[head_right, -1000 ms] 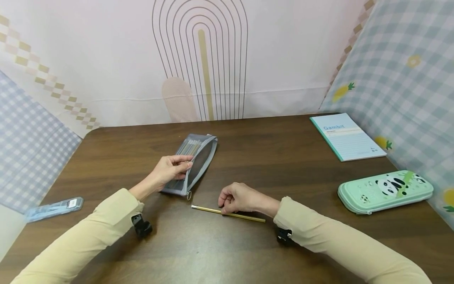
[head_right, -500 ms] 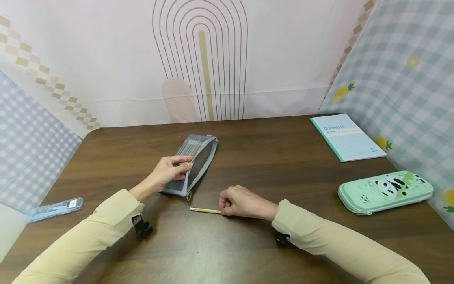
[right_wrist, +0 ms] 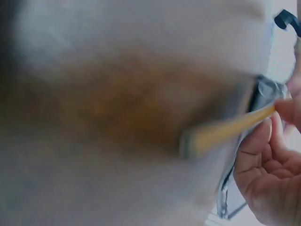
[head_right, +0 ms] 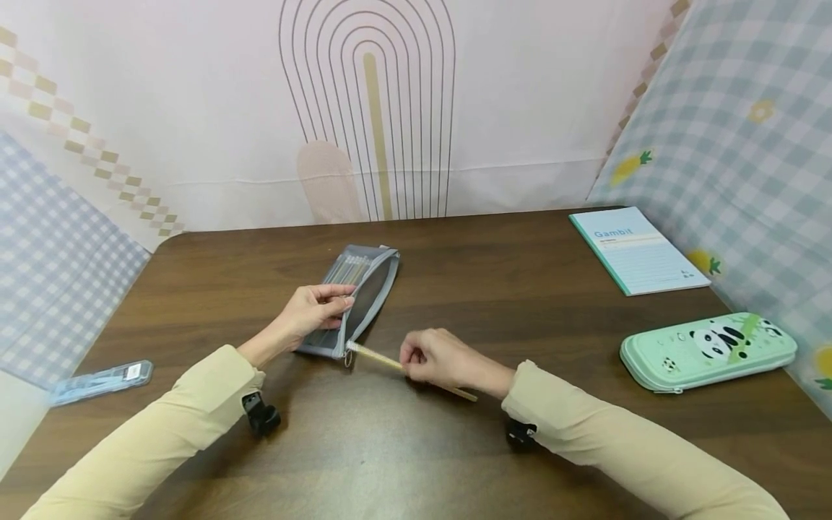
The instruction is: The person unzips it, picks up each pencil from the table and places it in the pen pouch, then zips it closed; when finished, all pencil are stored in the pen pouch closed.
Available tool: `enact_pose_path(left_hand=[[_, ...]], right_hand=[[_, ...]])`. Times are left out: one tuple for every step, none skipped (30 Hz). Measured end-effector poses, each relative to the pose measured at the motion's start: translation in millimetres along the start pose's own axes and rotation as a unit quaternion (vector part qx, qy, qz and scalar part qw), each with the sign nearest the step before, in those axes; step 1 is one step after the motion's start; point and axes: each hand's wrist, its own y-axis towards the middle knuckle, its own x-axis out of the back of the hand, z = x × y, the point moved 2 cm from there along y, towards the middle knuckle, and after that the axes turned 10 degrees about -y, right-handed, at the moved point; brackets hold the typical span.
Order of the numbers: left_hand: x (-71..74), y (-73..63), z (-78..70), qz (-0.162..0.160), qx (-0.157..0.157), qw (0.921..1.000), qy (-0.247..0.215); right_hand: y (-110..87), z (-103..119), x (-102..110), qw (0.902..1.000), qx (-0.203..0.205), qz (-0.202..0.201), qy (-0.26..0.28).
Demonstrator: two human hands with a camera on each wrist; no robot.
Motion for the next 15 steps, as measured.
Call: enact_pose_path(left_hand=[[-0.1, 0.5, 0.2, 0.002, -0.001, 1.0, 0.001], [-0.1, 0.8, 0.3, 0.003, -0.002, 1.0, 0.002], [-0.1, 1.1, 0.3, 0.004, -0.003, 1.0, 0.004], [-0.3, 1.2, 0.2, 0.004, -0.003, 1.0, 0.004], [-0.5, 1.1, 0.0, 0.003, -0.003, 1.0, 0.005], [-0.7, 1.2, 0.0, 0.003, -0.004, 1.0, 0.006], [-1.0, 1.0, -0.2, 0.003, -0.003, 1.0, 0.007], [-1.4, 0.8, -0.3, 0.002, -0.003, 1.0, 0.008], [-2.0, 0.5, -0.4, 0.002, -0.001, 1.0, 0.008], [-2.1, 0.7, -0.5, 0.002, 0.0, 1.0, 0.008], [-2.3, 0.8, -0.6, 0.002, 0.0, 1.0, 0.007], [-2.6, 1.0, -0.8, 0.002, 0.001, 1.0, 0.007], [-2.8, 0.8, -1.2, 0.002, 0.001, 1.0, 0.007], [-3.0, 0.8, -1.5, 0.001, 0.001, 1.0, 0.006], [-3.2, 1.0, -1.9, 0.001, 0.001, 1.0, 0.005]], right_hand=[[1.8, -1.5, 2.9, 0.9991, -0.02, -0.011, 0.035], [3.8, -3.3, 5.9, 0.9963, -0.043, -0.023, 0.071], [6.4, -5.5, 8.4, 0.9908, -0.069, -0.032, 0.112], [9.6, -7.4, 10.3, 0.9816, -0.1, -0.039, 0.158], [13.0, -9.4, 11.7, 0.9695, -0.132, -0.043, 0.202], [16.9, -11.7, 12.2, 0.9564, -0.158, -0.044, 0.241], [21.0, -13.7, 12.3, 0.9447, -0.178, -0.043, 0.272], [25.6, -15.5, 11.9, 0.9334, -0.196, -0.04, 0.298], [30.5, -16.9, 11.1, 0.9216, -0.213, -0.036, 0.323], [36.1, -17.8, 10.4, 0.9113, -0.226, -0.032, 0.343], [41.9, -18.8, 9.8, 0.9043, -0.235, -0.028, 0.355], [48.0, -19.9, 9.1, 0.8977, -0.242, -0.027, 0.367], [54.0, -20.8, 8.7, 0.8924, -0.249, -0.029, 0.375], [60.2, -21.5, 8.3, 0.8873, -0.256, -0.032, 0.382], [66.3, -22.2, 8.0, 0.8846, -0.259, -0.034, 0.386]])
